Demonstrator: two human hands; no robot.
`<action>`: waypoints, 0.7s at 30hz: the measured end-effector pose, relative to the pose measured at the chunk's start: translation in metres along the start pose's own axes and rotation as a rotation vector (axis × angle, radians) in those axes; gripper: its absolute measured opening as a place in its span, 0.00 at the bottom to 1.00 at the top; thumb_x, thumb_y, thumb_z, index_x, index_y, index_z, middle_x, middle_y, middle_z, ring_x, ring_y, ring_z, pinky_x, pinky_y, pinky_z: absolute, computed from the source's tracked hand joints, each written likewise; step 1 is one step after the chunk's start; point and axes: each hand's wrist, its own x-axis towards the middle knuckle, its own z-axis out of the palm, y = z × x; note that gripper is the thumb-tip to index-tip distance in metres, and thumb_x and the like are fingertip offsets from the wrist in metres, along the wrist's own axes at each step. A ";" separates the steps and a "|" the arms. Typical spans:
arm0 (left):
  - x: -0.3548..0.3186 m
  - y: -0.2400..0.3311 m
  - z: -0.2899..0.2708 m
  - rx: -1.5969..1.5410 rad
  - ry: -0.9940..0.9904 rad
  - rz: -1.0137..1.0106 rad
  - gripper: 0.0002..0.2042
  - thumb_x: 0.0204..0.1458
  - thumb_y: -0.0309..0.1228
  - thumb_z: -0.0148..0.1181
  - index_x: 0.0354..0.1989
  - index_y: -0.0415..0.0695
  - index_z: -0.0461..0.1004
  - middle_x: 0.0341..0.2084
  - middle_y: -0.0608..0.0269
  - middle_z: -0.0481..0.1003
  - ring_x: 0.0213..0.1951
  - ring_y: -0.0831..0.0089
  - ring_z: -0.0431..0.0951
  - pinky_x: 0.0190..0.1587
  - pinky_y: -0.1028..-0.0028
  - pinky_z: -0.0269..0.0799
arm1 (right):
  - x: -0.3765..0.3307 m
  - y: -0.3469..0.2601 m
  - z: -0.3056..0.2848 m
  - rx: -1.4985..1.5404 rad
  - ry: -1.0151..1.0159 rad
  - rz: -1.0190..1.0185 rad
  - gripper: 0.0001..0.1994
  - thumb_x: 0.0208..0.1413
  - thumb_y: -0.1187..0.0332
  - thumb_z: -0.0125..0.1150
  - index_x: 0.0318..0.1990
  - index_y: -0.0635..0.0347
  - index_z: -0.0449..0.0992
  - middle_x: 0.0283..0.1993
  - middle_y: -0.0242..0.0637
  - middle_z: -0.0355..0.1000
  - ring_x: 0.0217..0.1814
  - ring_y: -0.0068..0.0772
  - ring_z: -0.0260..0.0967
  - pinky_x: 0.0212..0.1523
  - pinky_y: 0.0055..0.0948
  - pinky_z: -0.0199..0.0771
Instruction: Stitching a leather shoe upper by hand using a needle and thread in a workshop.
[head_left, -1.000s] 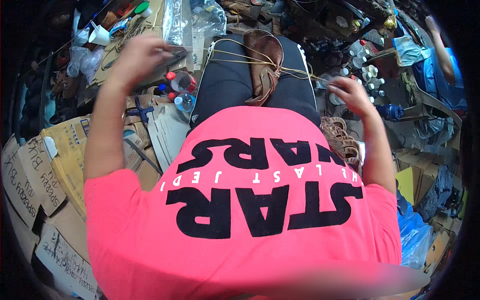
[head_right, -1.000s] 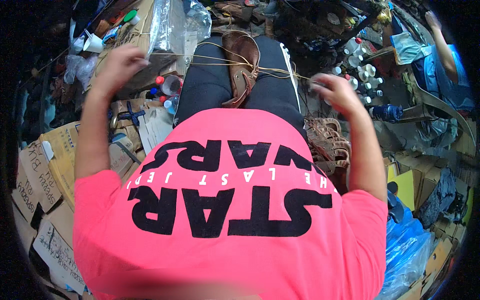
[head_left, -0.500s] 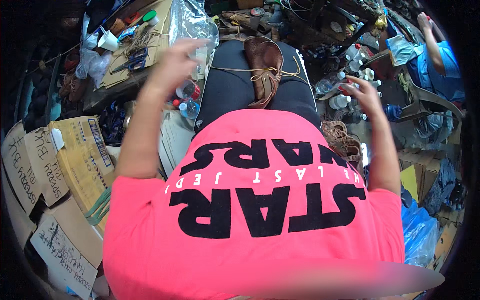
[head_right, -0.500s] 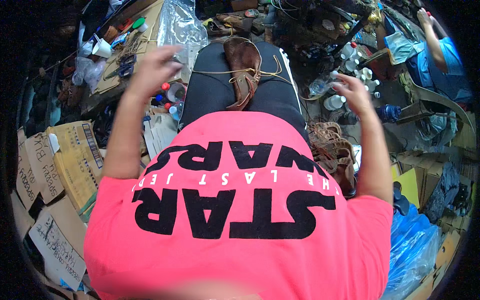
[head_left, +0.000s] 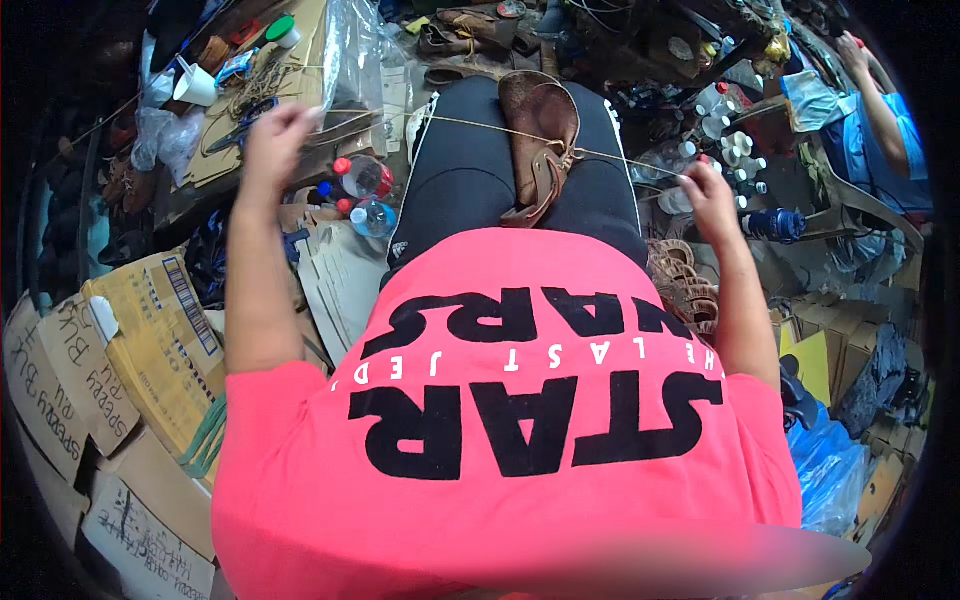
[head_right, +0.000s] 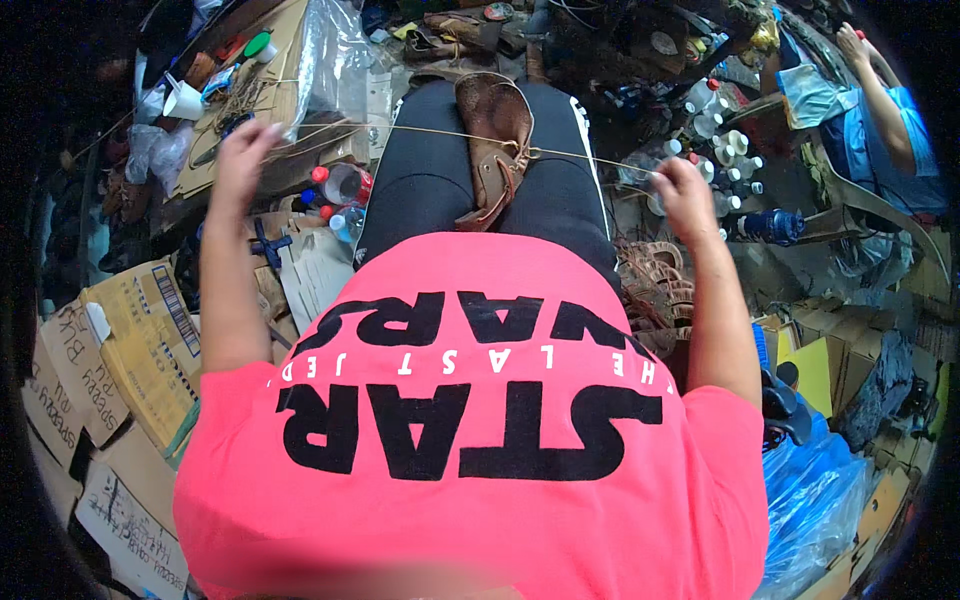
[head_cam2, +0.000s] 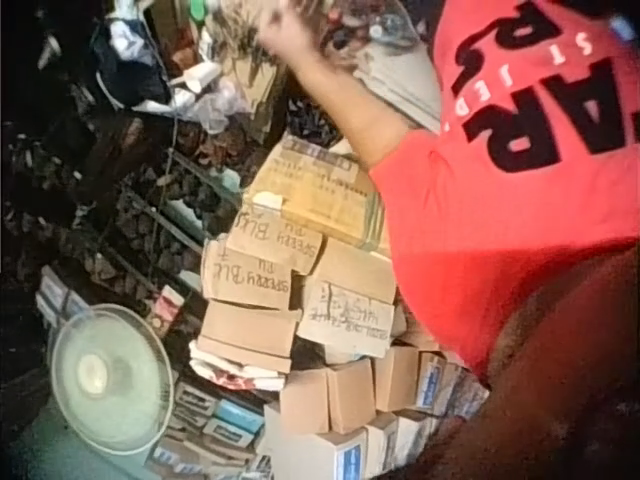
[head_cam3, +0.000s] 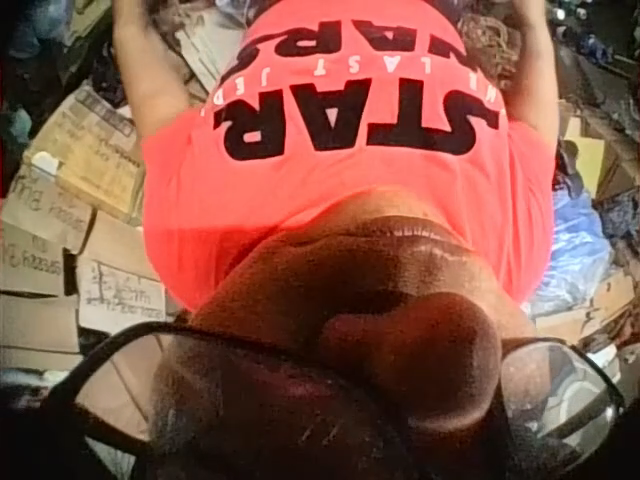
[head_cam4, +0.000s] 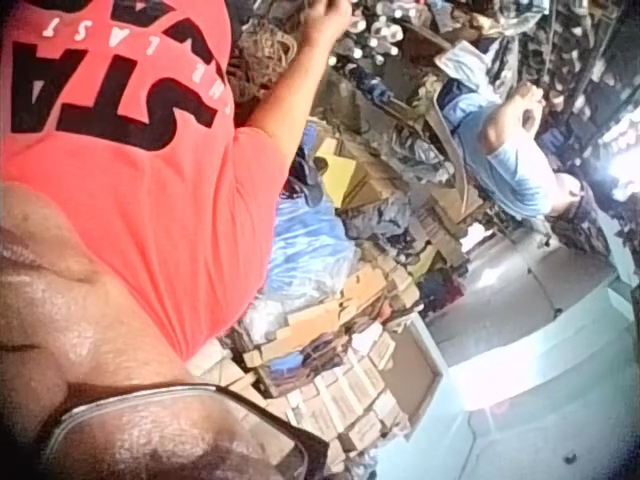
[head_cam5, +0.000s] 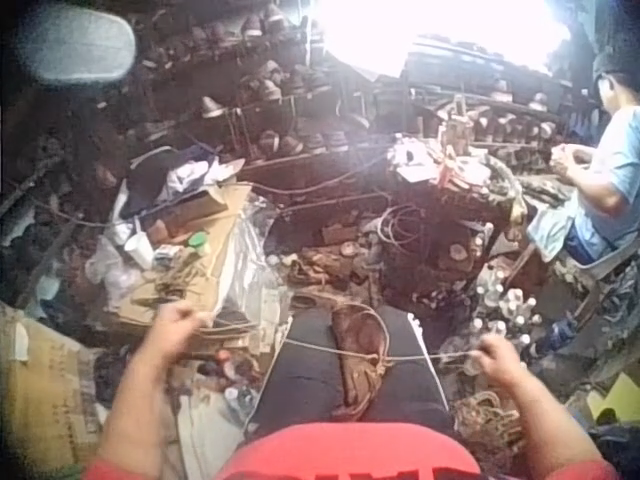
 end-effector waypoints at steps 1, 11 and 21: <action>-0.003 -0.015 -0.022 -0.006 0.010 -0.014 0.11 0.55 0.35 0.57 0.30 0.39 0.76 0.22 0.73 0.70 0.30 0.83 0.67 0.35 0.80 0.62 | -0.002 0.019 -0.010 -0.051 0.033 -0.009 0.07 0.52 0.69 0.59 0.32 0.63 0.71 0.30 0.38 0.67 0.33 0.33 0.66 0.37 0.30 0.66; 0.003 0.107 0.119 0.289 -0.106 0.717 0.18 0.46 0.28 0.64 0.48 0.53 0.76 0.52 0.62 0.71 0.50 0.65 0.74 0.49 0.70 0.72 | 0.004 0.000 -0.012 0.284 -0.078 0.166 0.14 0.57 0.72 0.54 0.50 0.54 0.76 0.40 0.31 0.70 0.38 0.20 0.66 0.38 0.21 0.67; 0.022 0.113 0.197 0.360 -0.224 0.786 0.18 0.36 0.38 0.69 0.34 0.46 0.70 0.39 0.60 0.71 0.37 0.58 0.75 0.38 0.64 0.72 | 0.037 -0.096 0.034 0.329 -0.157 -0.238 0.07 0.46 0.75 0.66 0.35 0.56 0.81 0.33 0.26 0.68 0.36 0.19 0.65 0.39 0.19 0.66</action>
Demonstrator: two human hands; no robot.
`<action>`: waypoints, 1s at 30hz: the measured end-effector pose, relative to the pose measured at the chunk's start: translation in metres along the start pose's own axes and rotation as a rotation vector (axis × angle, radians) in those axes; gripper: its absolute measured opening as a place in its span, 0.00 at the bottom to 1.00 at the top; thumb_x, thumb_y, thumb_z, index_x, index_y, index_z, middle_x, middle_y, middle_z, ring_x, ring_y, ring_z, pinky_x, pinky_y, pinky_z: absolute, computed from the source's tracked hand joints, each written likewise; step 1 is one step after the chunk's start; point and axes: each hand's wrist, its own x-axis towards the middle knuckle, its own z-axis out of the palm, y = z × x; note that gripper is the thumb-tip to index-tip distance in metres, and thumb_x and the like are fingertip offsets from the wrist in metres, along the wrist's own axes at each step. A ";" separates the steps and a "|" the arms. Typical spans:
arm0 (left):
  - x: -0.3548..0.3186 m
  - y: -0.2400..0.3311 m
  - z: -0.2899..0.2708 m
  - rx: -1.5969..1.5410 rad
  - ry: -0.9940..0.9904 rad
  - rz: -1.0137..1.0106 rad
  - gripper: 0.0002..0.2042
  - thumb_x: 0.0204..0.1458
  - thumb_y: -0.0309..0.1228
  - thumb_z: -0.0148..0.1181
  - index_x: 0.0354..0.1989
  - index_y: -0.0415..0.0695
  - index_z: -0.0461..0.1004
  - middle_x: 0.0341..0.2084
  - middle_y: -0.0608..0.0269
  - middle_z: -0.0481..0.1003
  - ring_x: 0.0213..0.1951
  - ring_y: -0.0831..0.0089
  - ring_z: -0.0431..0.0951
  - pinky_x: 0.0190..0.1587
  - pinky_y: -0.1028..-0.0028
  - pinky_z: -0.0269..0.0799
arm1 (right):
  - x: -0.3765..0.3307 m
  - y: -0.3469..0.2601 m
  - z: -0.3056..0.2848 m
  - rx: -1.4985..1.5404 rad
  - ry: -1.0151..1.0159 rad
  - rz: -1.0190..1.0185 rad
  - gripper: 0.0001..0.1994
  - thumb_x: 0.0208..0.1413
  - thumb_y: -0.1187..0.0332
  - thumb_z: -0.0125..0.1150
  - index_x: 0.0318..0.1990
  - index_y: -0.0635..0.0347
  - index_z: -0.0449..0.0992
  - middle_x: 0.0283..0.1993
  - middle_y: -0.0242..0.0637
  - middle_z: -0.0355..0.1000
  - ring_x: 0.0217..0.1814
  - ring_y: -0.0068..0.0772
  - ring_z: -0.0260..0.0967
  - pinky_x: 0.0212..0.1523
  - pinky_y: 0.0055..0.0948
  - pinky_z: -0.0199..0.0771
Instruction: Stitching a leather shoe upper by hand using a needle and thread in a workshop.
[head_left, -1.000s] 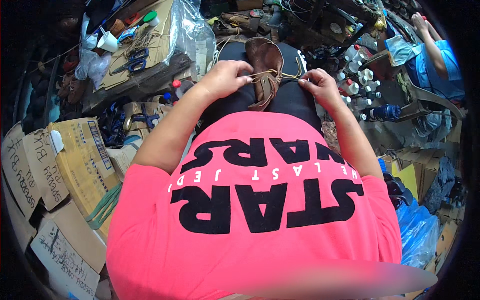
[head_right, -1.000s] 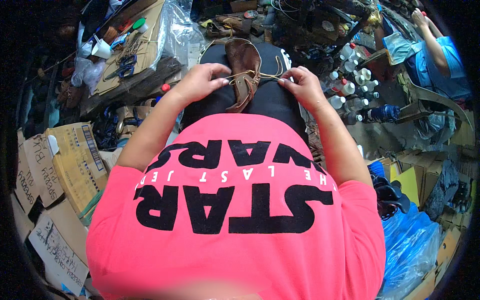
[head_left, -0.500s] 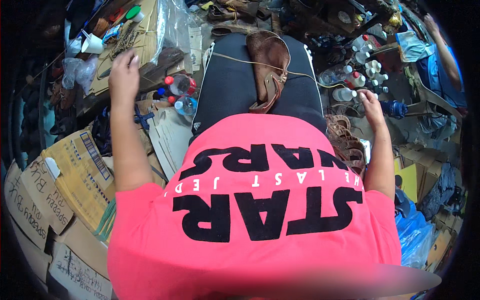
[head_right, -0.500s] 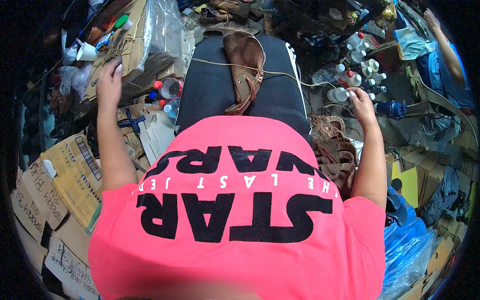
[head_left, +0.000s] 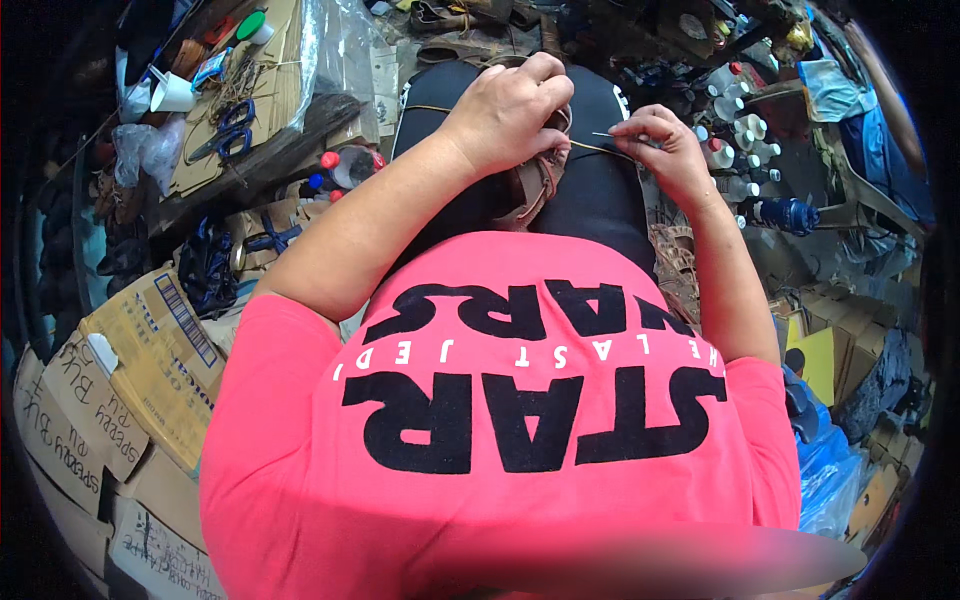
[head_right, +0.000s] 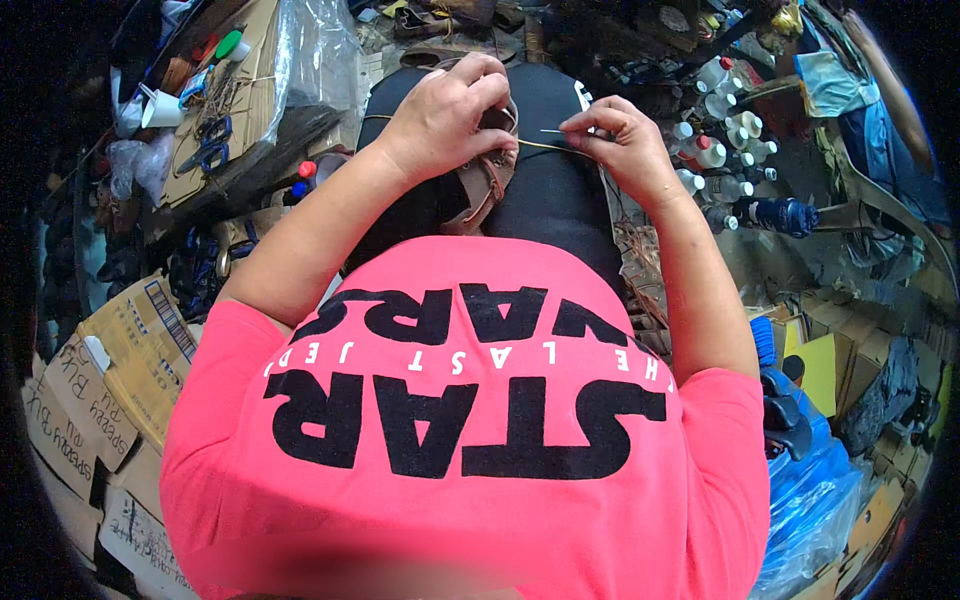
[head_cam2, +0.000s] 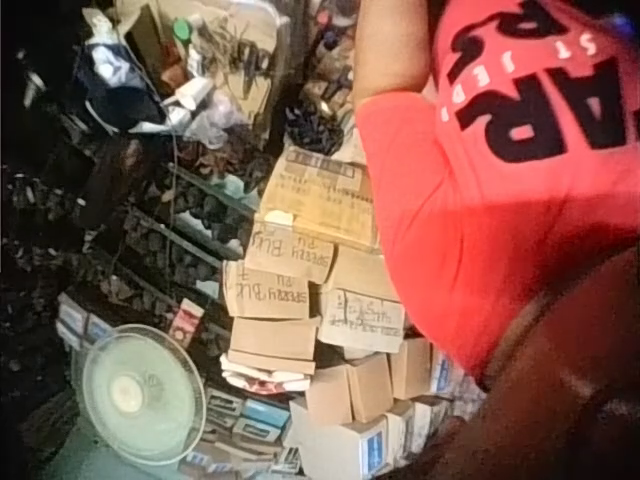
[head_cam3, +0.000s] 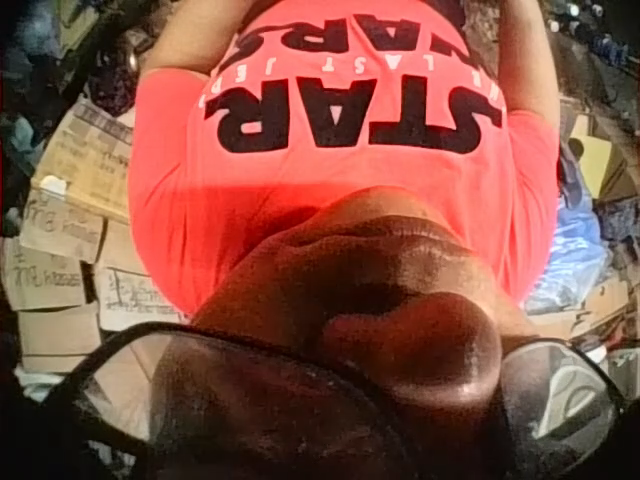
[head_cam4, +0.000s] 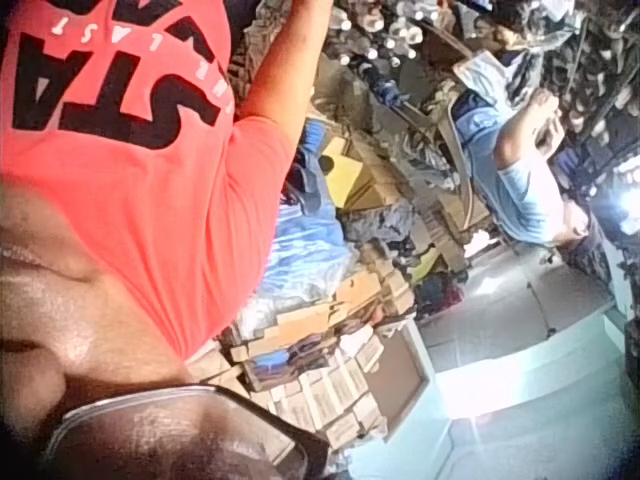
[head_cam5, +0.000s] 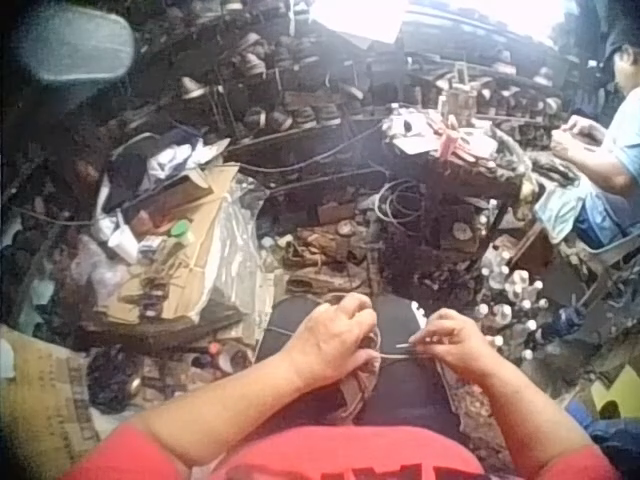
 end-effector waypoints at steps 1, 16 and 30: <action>-0.001 -0.001 0.002 -0.017 0.065 0.018 0.19 0.36 0.38 0.70 0.33 0.45 0.69 0.39 0.60 0.71 0.37 0.58 0.75 0.38 0.64 0.71 | 0.003 0.000 0.001 0.001 -0.007 -0.001 0.07 0.46 0.75 0.66 0.35 0.56 0.81 0.33 0.26 0.68 0.36 0.19 0.65 0.39 0.19 0.66; 0.000 -0.020 0.014 -0.274 -0.037 -0.156 0.29 0.32 0.37 0.73 0.46 0.45 0.68 0.43 0.55 0.69 0.47 0.55 0.72 0.52 0.67 0.68 | 0.012 0.006 0.003 0.035 -0.011 0.041 0.07 0.48 0.74 0.65 0.36 0.55 0.81 0.33 0.25 0.68 0.35 0.18 0.64 0.37 0.19 0.64; 0.026 -0.032 0.007 -0.393 -0.445 -0.189 0.14 0.37 0.37 0.71 0.28 0.42 0.78 0.29 0.61 0.75 0.36 0.66 0.76 0.40 0.72 0.70 | 0.016 -0.006 0.008 -0.041 -0.093 -0.014 0.07 0.46 0.75 0.66 0.34 0.55 0.81 0.30 0.26 0.67 0.32 0.19 0.63 0.36 0.19 0.65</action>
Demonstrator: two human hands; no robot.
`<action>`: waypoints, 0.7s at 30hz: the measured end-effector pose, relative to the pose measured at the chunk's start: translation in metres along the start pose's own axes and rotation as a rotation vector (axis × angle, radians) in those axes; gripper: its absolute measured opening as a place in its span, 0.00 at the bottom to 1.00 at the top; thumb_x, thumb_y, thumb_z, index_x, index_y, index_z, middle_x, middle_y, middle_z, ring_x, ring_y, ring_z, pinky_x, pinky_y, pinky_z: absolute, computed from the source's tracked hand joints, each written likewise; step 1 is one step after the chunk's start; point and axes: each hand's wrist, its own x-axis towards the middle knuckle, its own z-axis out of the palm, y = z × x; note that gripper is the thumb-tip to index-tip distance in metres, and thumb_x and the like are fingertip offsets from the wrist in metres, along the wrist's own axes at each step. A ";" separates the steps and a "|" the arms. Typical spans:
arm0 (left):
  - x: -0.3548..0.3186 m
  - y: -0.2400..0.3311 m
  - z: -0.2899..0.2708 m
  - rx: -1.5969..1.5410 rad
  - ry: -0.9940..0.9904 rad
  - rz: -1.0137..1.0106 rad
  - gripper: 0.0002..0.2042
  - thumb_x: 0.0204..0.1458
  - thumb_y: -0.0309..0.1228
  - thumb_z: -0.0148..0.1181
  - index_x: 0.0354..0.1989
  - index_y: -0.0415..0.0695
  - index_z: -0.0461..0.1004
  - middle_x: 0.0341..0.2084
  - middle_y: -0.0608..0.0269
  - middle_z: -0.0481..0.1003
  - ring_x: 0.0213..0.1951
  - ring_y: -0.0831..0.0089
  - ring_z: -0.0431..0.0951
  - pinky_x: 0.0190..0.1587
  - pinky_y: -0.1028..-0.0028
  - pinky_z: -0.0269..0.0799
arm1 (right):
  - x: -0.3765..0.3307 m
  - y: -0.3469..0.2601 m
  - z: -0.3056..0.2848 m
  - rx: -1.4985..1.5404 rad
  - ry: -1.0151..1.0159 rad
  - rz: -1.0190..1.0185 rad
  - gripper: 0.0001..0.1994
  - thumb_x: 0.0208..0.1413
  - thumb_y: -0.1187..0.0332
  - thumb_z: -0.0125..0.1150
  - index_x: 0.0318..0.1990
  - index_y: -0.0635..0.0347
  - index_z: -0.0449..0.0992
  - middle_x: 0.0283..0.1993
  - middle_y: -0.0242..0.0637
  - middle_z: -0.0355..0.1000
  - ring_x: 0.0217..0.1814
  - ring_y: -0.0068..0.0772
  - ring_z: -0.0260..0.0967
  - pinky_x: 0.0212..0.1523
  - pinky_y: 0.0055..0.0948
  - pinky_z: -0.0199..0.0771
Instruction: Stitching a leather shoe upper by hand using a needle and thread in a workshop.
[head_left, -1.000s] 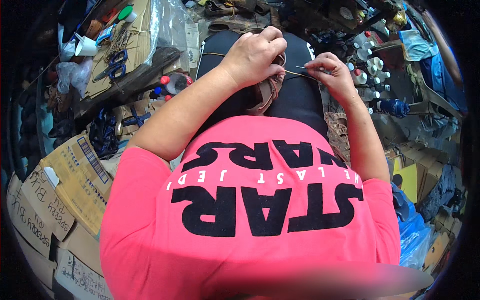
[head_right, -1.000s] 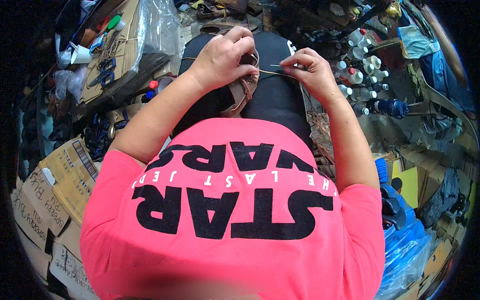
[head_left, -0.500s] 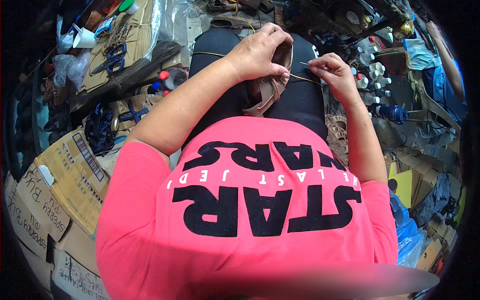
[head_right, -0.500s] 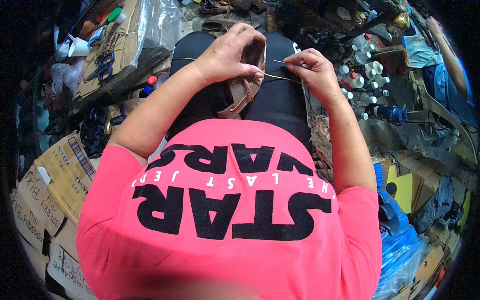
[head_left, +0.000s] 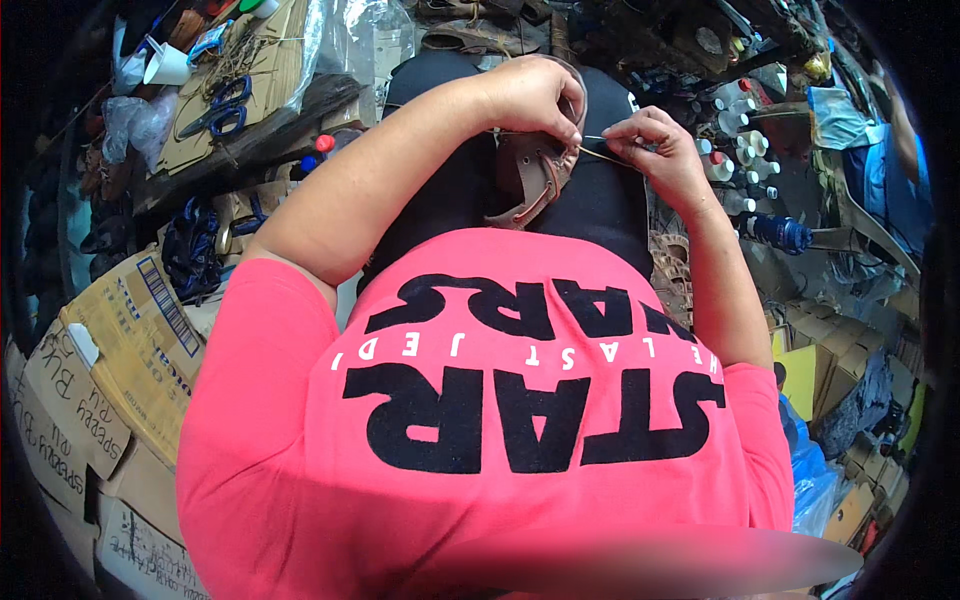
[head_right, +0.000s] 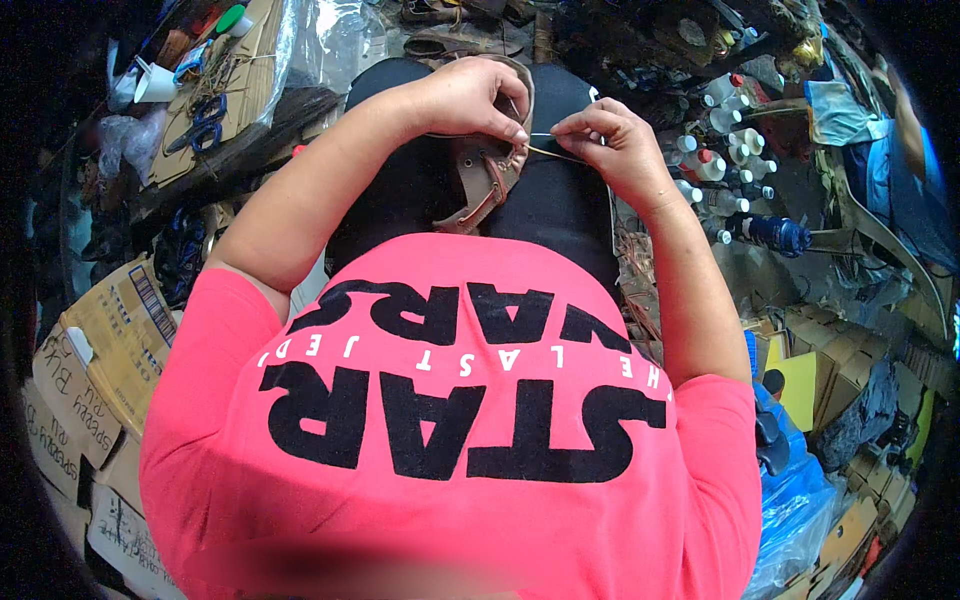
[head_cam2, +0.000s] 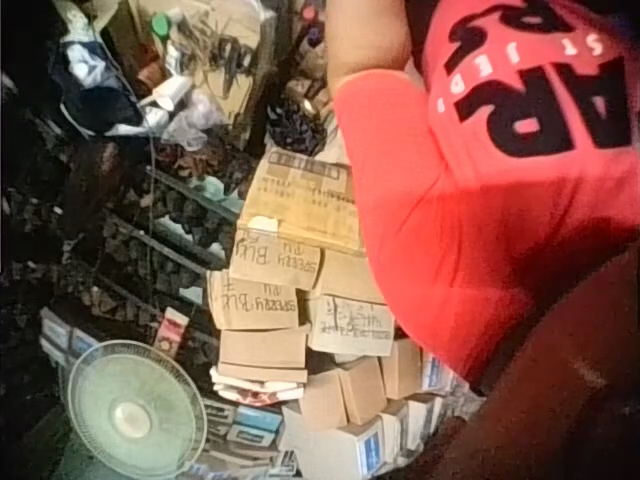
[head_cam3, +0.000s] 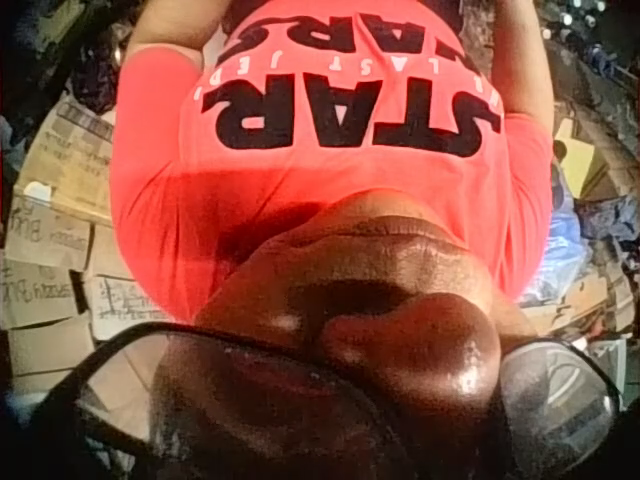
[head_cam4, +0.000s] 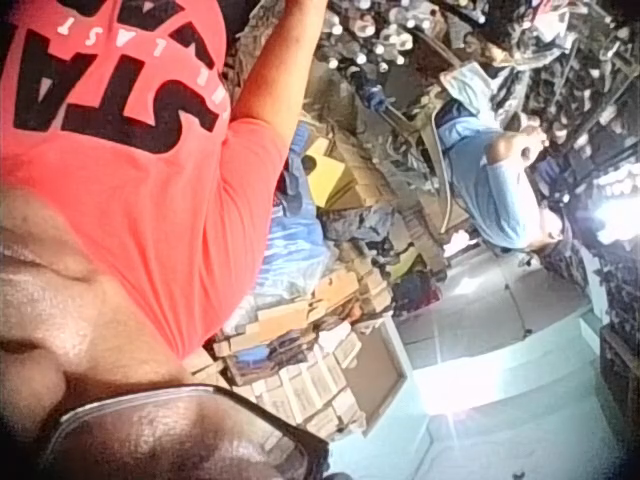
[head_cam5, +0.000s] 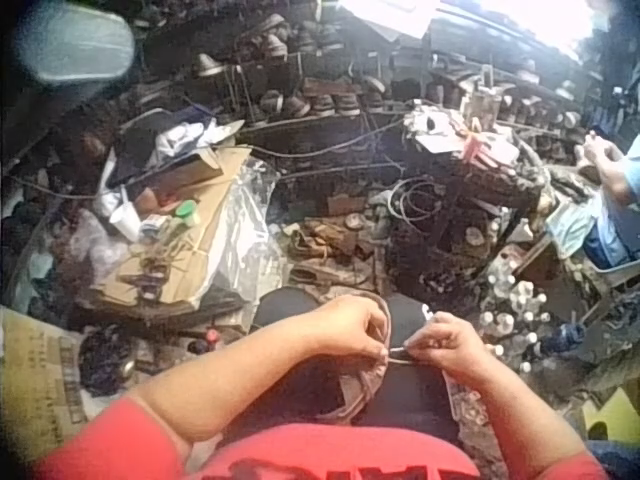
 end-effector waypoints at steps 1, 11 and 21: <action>0.001 -0.003 -0.001 0.000 0.002 0.000 0.14 0.37 0.37 0.71 0.28 0.42 0.78 0.29 0.61 0.75 0.36 0.66 0.76 0.40 0.72 0.70 | 0.001 -0.002 0.001 -0.001 -0.001 -0.001 0.07 0.46 0.75 0.66 0.34 0.55 0.81 0.30 0.26 0.67 0.32 0.19 0.63 0.36 0.19 0.65; 0.005 -0.035 0.015 -0.618 -0.155 -0.014 0.08 0.42 0.31 0.67 0.30 0.40 0.79 0.30 0.64 0.75 0.37 0.75 0.74 0.45 0.76 0.67 | 0.009 -0.014 0.001 -0.099 -0.066 0.017 0.08 0.46 0.77 0.65 0.34 0.54 0.81 0.30 0.30 0.68 0.35 0.24 0.69 0.37 0.22 0.70; 0.001 -0.037 0.014 -0.631 -0.158 -0.024 0.10 0.44 0.32 0.66 0.33 0.40 0.80 0.32 0.63 0.76 0.38 0.74 0.74 0.46 0.76 0.67 | 0.005 -0.013 0.014 -0.159 -0.026 -0.105 0.07 0.45 0.74 0.65 0.34 0.52 0.81 0.28 0.33 0.70 0.32 0.30 0.71 0.33 0.26 0.71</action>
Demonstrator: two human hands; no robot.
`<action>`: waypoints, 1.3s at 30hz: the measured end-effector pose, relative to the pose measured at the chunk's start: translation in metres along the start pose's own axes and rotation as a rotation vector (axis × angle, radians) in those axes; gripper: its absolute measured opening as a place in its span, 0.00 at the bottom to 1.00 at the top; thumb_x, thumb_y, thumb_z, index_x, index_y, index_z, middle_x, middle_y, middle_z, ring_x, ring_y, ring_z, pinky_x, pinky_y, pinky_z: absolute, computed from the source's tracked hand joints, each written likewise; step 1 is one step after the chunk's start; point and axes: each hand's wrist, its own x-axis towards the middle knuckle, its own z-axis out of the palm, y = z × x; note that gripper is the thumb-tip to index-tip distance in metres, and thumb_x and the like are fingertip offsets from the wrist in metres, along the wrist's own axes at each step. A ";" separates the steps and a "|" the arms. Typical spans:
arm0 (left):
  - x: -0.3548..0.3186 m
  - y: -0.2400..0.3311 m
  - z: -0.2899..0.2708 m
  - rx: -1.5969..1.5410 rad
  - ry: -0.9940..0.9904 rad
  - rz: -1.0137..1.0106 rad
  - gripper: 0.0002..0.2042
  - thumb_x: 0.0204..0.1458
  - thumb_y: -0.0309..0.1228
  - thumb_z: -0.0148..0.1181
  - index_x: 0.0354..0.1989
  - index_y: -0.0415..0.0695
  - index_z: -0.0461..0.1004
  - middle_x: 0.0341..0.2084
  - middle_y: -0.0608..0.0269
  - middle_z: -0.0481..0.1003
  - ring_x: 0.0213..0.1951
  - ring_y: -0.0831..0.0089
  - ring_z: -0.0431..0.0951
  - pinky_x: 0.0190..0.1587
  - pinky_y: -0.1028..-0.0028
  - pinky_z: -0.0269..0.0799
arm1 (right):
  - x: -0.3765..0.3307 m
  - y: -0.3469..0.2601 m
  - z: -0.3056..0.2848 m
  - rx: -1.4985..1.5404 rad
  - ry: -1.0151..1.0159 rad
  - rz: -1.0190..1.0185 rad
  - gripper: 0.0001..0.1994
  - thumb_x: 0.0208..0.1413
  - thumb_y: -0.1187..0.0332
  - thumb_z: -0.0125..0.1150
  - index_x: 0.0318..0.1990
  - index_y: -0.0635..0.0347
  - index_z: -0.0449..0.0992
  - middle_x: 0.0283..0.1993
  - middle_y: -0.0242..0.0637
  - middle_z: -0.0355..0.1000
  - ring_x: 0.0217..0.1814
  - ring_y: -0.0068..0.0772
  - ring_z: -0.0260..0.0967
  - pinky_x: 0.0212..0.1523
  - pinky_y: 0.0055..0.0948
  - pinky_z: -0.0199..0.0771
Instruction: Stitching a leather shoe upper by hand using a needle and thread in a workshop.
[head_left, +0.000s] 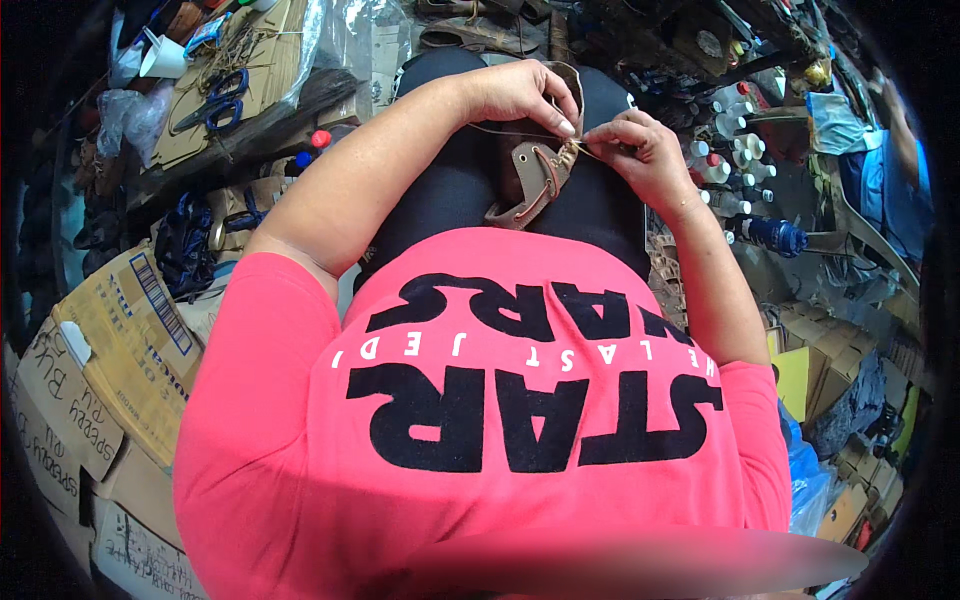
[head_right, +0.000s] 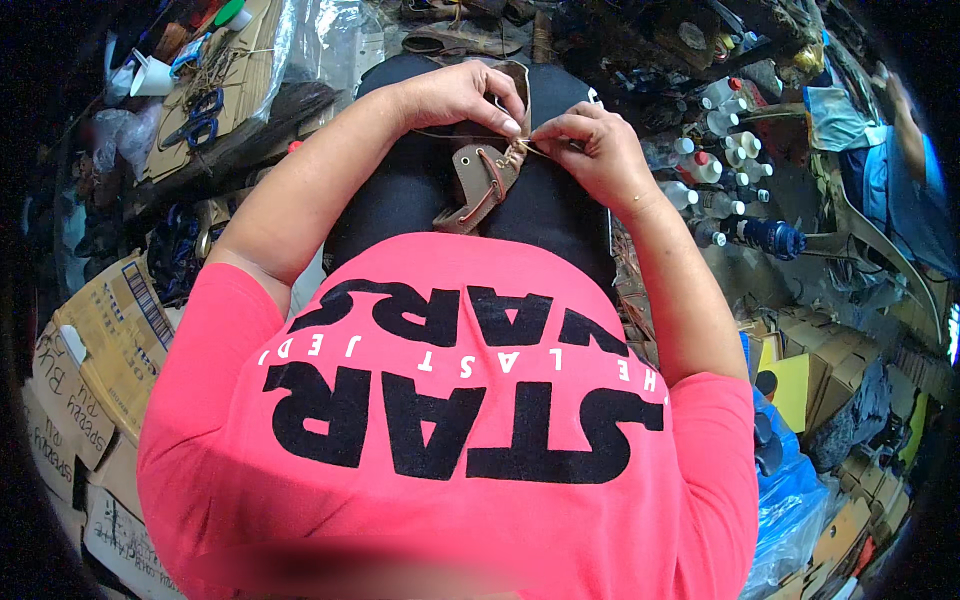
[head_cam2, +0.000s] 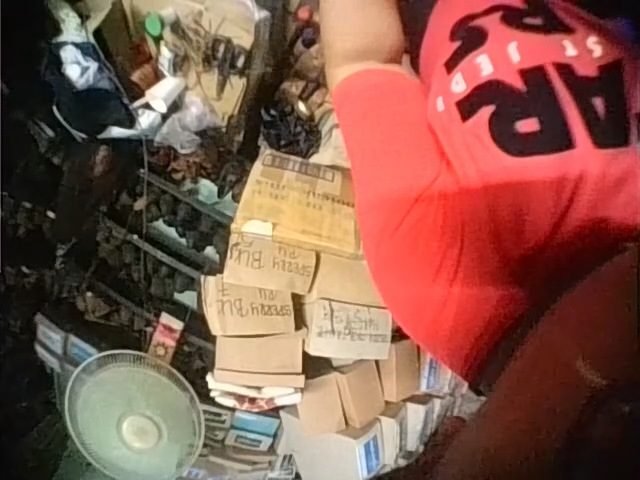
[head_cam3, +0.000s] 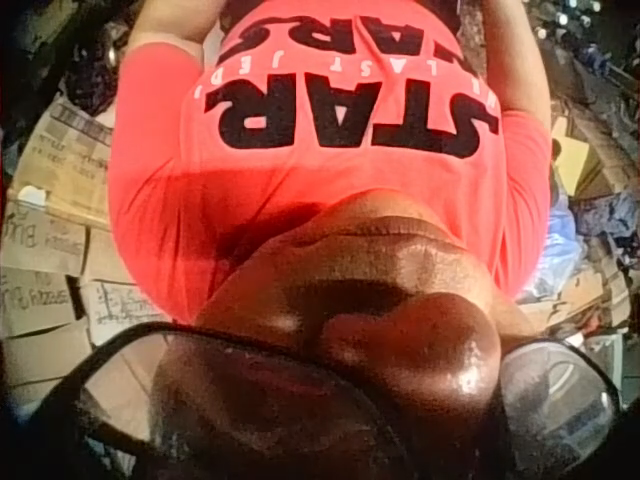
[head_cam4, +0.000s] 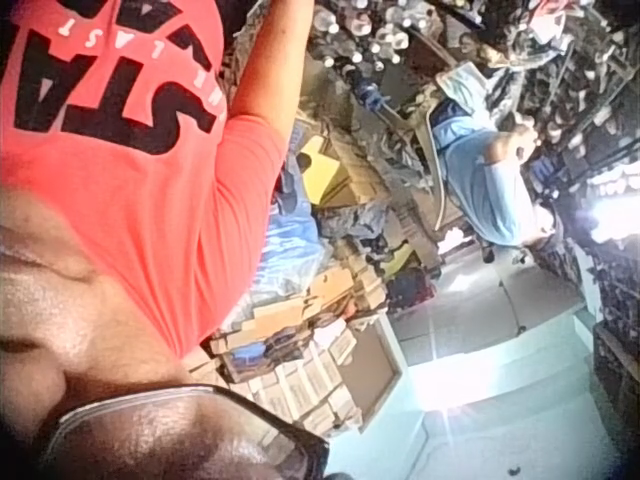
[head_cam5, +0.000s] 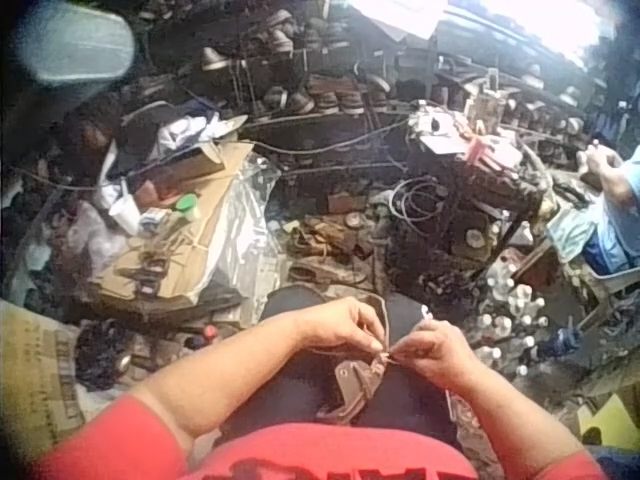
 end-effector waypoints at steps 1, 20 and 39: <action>0.000 0.001 -0.001 0.036 -0.024 -0.017 0.10 0.44 0.32 0.66 0.34 0.40 0.80 0.33 0.63 0.76 0.38 0.74 0.74 0.46 0.76 0.67 | -0.002 -0.002 0.000 -0.002 -0.003 0.001 0.07 0.45 0.74 0.65 0.34 0.52 0.81 0.28 0.33 0.70 0.32 0.30 0.71 0.33 0.26 0.71; 0.013 0.019 -0.007 0.359 -0.164 -0.056 0.13 0.39 0.24 0.67 0.37 0.42 0.78 0.36 0.61 0.77 0.41 0.74 0.75 0.46 0.72 0.69 | 0.012 -0.054 0.007 -0.723 -0.230 -0.082 0.06 0.48 0.73 0.54 0.31 0.56 0.78 0.35 0.42 0.71 0.41 0.44 0.70 0.42 0.39 0.68; -0.137 -0.014 -0.033 0.148 0.875 -0.064 0.13 0.59 0.35 0.51 0.44 0.39 0.75 0.33 0.63 0.76 0.36 0.77 0.73 0.41 0.78 0.68 | -0.019 0.060 -0.013 0.200 0.357 0.237 0.11 0.56 0.66 0.57 0.30 0.66 0.74 0.34 0.39 0.71 0.37 0.34 0.70 0.40 0.27 0.68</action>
